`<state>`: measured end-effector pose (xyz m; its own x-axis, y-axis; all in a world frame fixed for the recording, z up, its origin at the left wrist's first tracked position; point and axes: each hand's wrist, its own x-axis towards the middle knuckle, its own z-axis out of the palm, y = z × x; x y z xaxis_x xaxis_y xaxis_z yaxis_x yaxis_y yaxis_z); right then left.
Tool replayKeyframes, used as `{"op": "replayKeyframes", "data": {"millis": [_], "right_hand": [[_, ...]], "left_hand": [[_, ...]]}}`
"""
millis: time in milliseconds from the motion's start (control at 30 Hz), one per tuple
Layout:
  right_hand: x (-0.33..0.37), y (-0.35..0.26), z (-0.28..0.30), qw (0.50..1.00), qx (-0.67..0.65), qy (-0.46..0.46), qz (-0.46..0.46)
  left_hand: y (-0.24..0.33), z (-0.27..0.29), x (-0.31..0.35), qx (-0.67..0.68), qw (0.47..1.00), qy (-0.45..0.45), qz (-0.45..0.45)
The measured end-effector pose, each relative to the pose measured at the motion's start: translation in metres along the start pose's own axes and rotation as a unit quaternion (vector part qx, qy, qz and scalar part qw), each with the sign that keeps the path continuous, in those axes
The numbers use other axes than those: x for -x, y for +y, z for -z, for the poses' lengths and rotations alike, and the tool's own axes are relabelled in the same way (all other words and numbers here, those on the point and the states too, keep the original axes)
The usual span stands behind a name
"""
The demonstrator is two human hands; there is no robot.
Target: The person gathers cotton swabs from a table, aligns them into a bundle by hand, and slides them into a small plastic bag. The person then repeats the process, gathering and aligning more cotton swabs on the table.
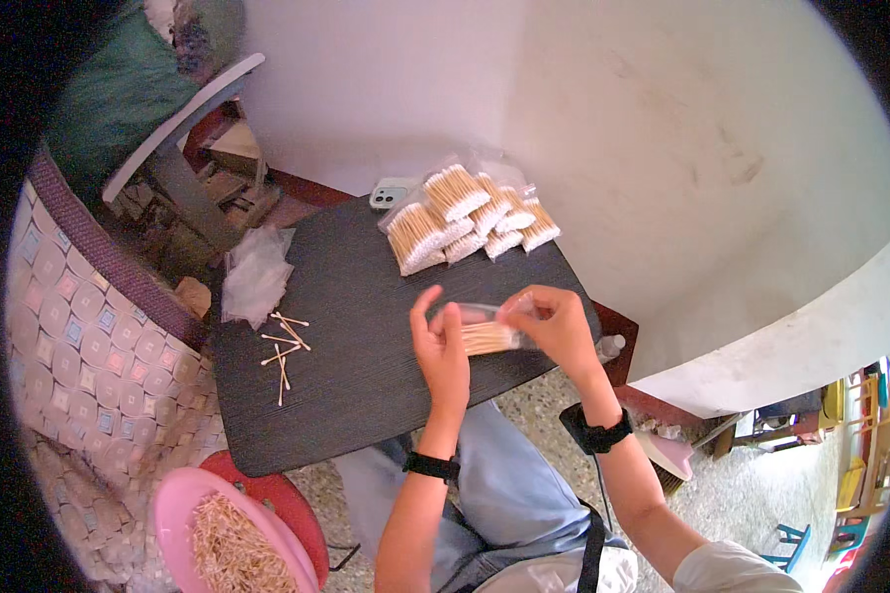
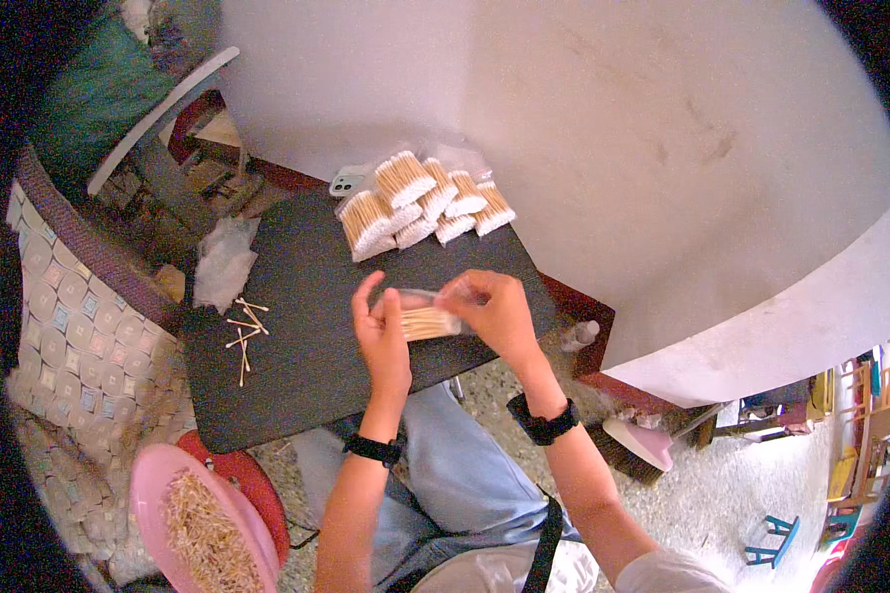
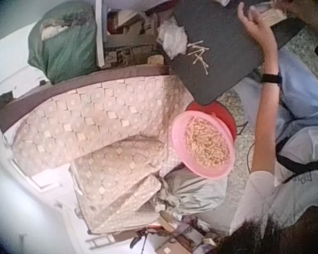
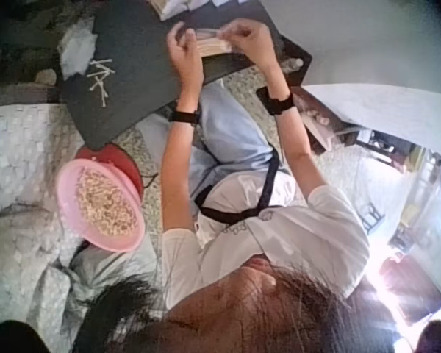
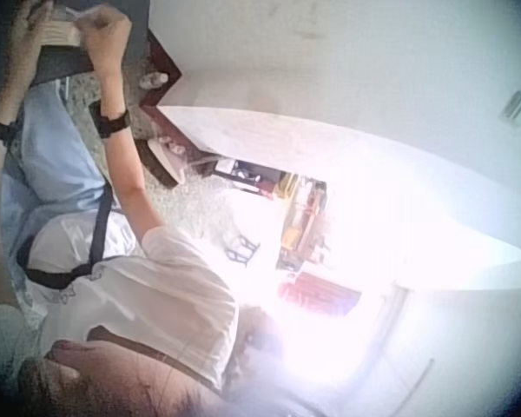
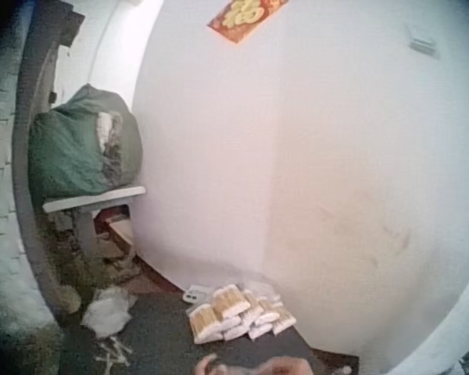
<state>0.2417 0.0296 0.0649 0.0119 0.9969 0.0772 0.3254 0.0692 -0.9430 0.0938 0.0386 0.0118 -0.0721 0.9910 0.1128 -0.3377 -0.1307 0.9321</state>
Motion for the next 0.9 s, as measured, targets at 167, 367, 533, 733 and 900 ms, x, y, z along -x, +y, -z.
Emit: {"op": "replayKeyframes", "data": {"millis": [167, 367, 533, 733, 900], "right_hand": [[-0.028, 0.005, -0.001, 0.965, 0.145, 0.207, 0.066], [-0.053, 0.040, -0.015, 0.945, 0.179, 0.265, 0.065], [-0.035, 0.030, -0.026, 0.880, 0.259, 0.356, 0.179], [-0.005, 0.009, -0.057, 0.915, 0.231, 0.142, 0.298], [-0.010, 0.019, -0.075, 0.916, 0.288, -0.019, 0.279]], "left_hand": [[-0.004, -0.007, -0.003, -0.047, 0.988, 0.061, -0.132], [-0.005, -0.008, -0.004, -0.064, 0.988, 0.061, -0.128], [-0.007, -0.003, -0.006, -0.034, 0.988, 0.055, -0.137], [0.020, 0.032, 0.001, -0.262, 0.941, 0.052, -0.207], [0.058, 0.129, 0.006, -0.666, 0.698, 0.141, -0.223]]}}
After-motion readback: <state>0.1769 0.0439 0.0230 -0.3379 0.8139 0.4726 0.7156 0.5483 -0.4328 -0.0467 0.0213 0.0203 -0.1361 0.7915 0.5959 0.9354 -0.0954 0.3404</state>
